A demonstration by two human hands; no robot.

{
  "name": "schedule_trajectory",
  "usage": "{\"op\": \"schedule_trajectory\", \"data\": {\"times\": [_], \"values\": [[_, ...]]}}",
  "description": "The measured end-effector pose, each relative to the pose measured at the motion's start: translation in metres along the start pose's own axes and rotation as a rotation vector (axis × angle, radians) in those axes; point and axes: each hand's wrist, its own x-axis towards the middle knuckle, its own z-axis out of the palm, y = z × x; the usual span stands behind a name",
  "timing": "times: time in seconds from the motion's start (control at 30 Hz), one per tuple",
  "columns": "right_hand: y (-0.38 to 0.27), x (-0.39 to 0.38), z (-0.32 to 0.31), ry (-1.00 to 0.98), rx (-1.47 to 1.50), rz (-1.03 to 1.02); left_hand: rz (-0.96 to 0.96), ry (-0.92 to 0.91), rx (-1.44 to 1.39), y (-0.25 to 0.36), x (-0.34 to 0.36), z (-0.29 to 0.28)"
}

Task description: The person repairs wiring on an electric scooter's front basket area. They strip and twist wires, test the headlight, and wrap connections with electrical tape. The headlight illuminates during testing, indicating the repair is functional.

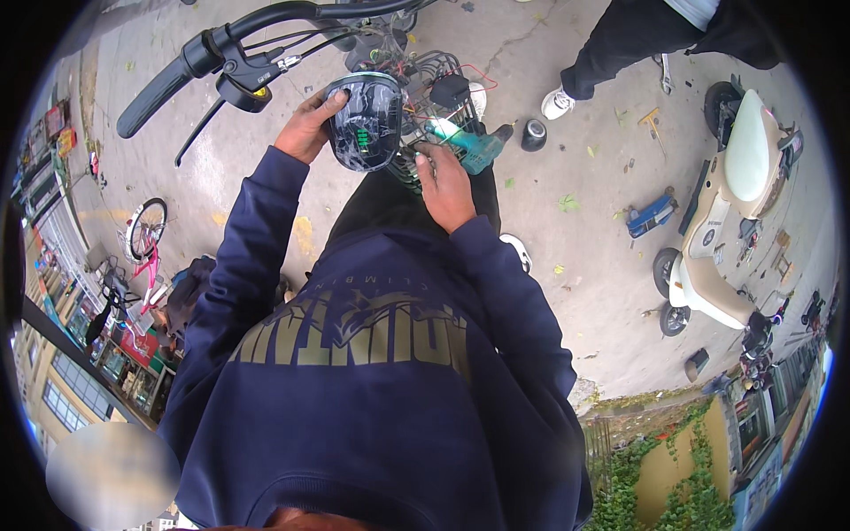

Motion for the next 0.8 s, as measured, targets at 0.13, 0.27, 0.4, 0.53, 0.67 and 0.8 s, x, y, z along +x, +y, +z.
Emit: {"op": "schedule_trajectory", "data": {"times": [0.13,0.27,0.4,0.53,0.67,0.8], "values": [[-0.008,0.010,0.002,-0.086,-0.088,-0.108,-0.026,0.029,-0.013,-0.003,0.003,-0.002],[-0.036,0.048,-0.016,0.301,0.139,0.049,0.014,-0.001,-0.012,-0.004,-0.001,0.000],[-0.089,0.134,-0.081,0.540,-0.068,-0.232,0.025,-0.009,-0.007,0.003,-0.003,0.004],[-0.126,0.253,-0.138,0.717,-0.382,-0.305,0.040,-0.007,0.004,-0.005,-0.002,-0.002],[-0.137,0.338,-0.135,0.708,-0.584,-0.034,0.057,-0.033,-0.010,0.004,-0.001,0.001],[-0.082,0.412,-0.170,0.107,-1.375,-0.525,0.055,0.007,-0.009,-0.009,0.003,-0.005]]}}
